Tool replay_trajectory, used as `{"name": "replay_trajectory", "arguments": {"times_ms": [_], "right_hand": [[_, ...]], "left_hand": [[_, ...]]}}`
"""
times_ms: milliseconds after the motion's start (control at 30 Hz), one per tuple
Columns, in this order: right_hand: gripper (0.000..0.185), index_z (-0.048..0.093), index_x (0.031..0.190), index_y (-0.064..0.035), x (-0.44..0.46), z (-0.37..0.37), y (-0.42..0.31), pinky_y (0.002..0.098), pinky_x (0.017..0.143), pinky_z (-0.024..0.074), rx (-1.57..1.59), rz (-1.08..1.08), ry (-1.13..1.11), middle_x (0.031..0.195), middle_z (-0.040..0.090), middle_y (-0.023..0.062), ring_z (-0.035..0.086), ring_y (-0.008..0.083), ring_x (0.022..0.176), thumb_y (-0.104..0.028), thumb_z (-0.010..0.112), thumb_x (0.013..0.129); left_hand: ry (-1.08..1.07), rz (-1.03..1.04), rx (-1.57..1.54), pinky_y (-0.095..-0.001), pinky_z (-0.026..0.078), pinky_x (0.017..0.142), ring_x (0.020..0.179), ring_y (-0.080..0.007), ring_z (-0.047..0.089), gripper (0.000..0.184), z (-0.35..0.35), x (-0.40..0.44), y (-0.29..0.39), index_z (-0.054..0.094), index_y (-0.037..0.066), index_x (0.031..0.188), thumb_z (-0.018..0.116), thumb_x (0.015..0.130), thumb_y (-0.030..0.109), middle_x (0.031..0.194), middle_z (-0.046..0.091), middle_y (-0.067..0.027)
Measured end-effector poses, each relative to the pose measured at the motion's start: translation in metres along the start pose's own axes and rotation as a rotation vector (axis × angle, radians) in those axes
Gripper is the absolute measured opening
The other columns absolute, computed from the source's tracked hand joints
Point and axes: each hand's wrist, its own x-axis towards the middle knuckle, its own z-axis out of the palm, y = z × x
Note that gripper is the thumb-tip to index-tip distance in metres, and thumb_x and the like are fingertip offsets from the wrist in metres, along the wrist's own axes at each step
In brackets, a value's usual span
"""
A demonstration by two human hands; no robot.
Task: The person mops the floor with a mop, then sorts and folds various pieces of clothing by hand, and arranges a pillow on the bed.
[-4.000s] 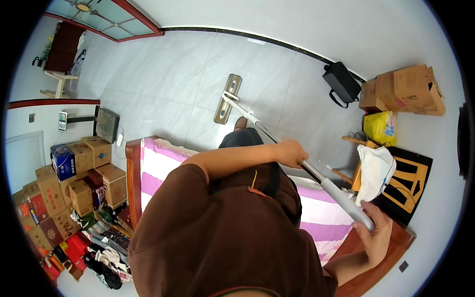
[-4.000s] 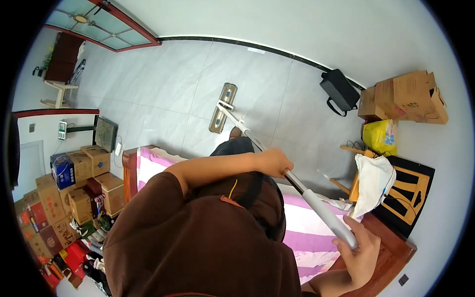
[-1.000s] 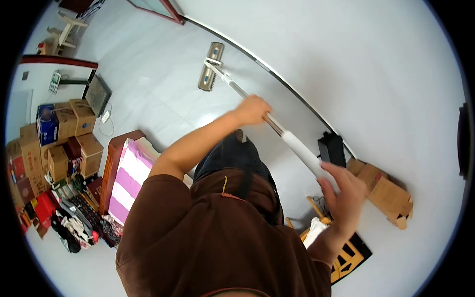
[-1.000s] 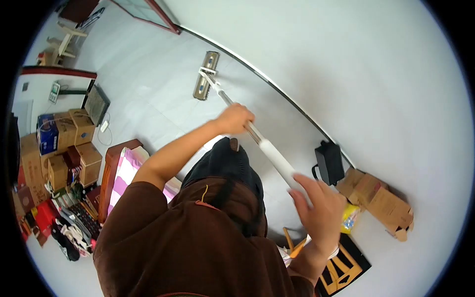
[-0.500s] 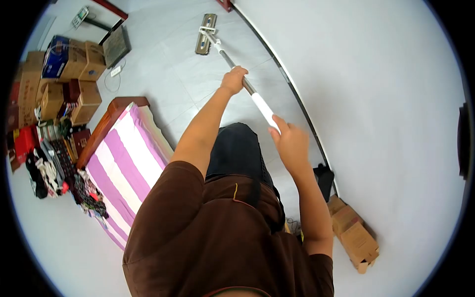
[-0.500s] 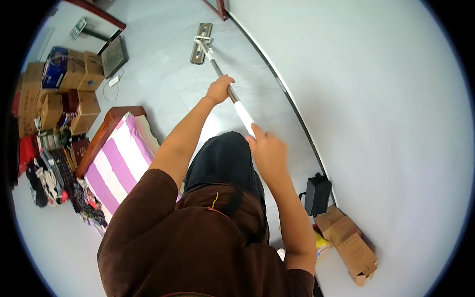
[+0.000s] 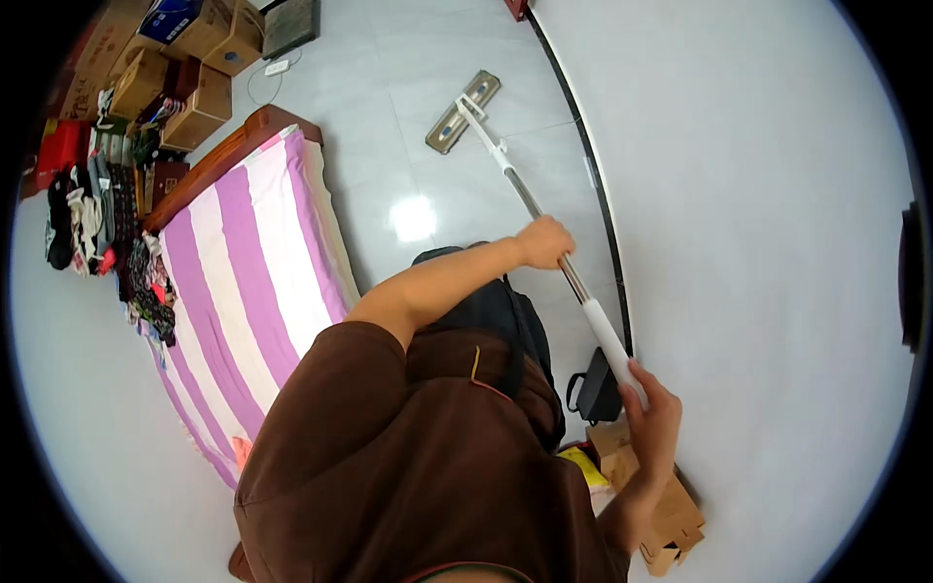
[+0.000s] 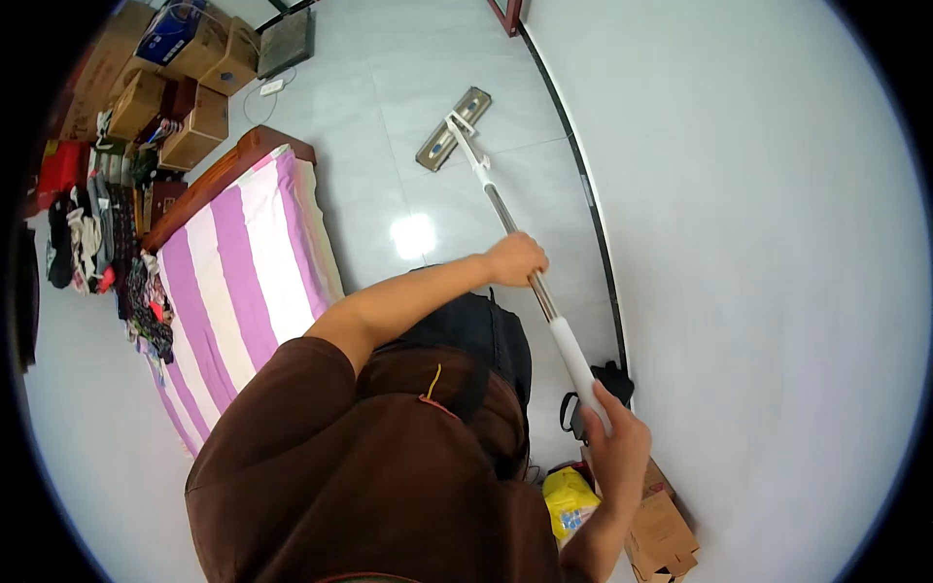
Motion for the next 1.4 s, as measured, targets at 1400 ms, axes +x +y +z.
{"name": "replay_trajectory", "arguments": {"times_ms": [1400], "right_hand": [[0.047, 0.057, 0.129, -0.0044, 0.135, 0.167, -0.28, 0.0206, 0.045, 0.0305, 0.606, 0.374, -0.261, 0.072, 0.053, -0.0011, 0.04, 0.004, 0.05, 0.002, 0.059, 0.083]], "left_hand": [[-0.181, -0.098, 0.079, -0.0398, 0.039, 0.092, 0.104, -0.0226, 0.056, 0.02, -0.17, -0.146, -0.249, 0.065, 0.018, 0.1, 0.065, 0.08, 0.019, 0.101, 0.061, -0.0027]]}}
